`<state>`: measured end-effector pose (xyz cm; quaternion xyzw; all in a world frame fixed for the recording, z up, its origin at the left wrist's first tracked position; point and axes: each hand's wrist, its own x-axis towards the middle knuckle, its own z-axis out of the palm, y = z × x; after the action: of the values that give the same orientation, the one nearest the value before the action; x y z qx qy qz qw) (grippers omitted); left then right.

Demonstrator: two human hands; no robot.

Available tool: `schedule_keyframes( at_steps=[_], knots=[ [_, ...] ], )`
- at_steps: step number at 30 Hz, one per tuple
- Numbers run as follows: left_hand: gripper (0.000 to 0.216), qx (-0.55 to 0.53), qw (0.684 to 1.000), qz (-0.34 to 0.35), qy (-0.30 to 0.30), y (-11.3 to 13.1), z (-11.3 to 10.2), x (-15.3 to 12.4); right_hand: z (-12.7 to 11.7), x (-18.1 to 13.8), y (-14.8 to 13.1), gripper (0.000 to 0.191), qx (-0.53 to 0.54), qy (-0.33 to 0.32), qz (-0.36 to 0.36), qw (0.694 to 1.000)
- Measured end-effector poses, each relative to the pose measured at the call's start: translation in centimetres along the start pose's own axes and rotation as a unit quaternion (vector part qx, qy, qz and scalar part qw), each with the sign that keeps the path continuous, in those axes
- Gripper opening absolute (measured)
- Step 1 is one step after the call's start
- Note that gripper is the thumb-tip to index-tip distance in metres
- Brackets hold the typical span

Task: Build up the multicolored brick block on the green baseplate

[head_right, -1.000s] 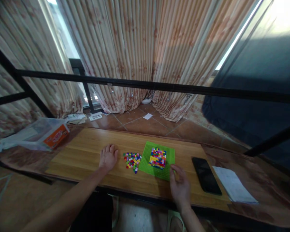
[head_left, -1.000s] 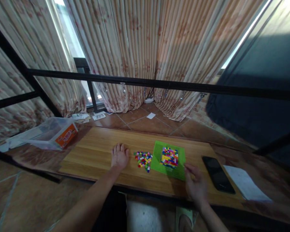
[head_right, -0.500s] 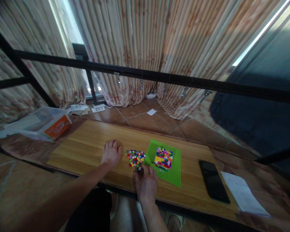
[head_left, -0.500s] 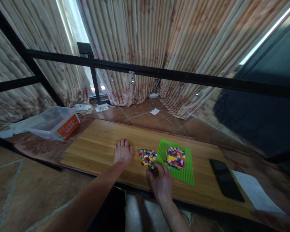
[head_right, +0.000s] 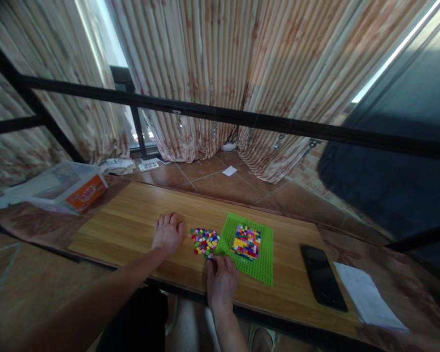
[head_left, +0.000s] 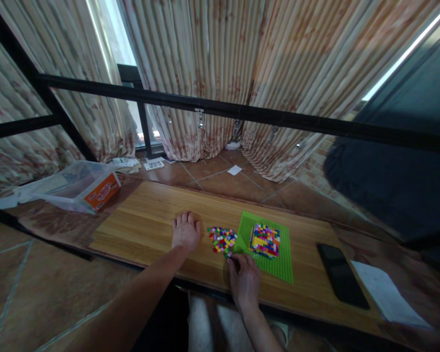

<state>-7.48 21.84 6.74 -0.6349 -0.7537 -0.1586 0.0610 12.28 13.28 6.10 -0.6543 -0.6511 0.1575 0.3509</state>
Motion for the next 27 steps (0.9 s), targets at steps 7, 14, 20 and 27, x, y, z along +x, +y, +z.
schedule_keyframes(
  at_steps=[7,14,20,27],
  knots=[
    [0.043,0.012,1.000,0.003,0.008,-0.1,0.0,0.1,-3.8,0.3,2.0,0.031,0.228,0.053,0.110,0.966],
    [0.043,0.018,1.000,0.015,0.012,-0.3,0.1,0.3,-9.0,3.8,5.0,0.033,0.187,0.116,0.151,0.964],
    [0.043,0.017,1.000,0.015,0.007,-0.3,0.2,0.3,-9.7,5.4,5.6,0.031,0.133,0.096,0.134,0.977],
    [0.043,0.017,1.000,0.017,0.010,-0.3,0.1,0.3,-9.3,6.7,5.1,0.029,-0.034,0.058,0.054,0.996]
  ],
)
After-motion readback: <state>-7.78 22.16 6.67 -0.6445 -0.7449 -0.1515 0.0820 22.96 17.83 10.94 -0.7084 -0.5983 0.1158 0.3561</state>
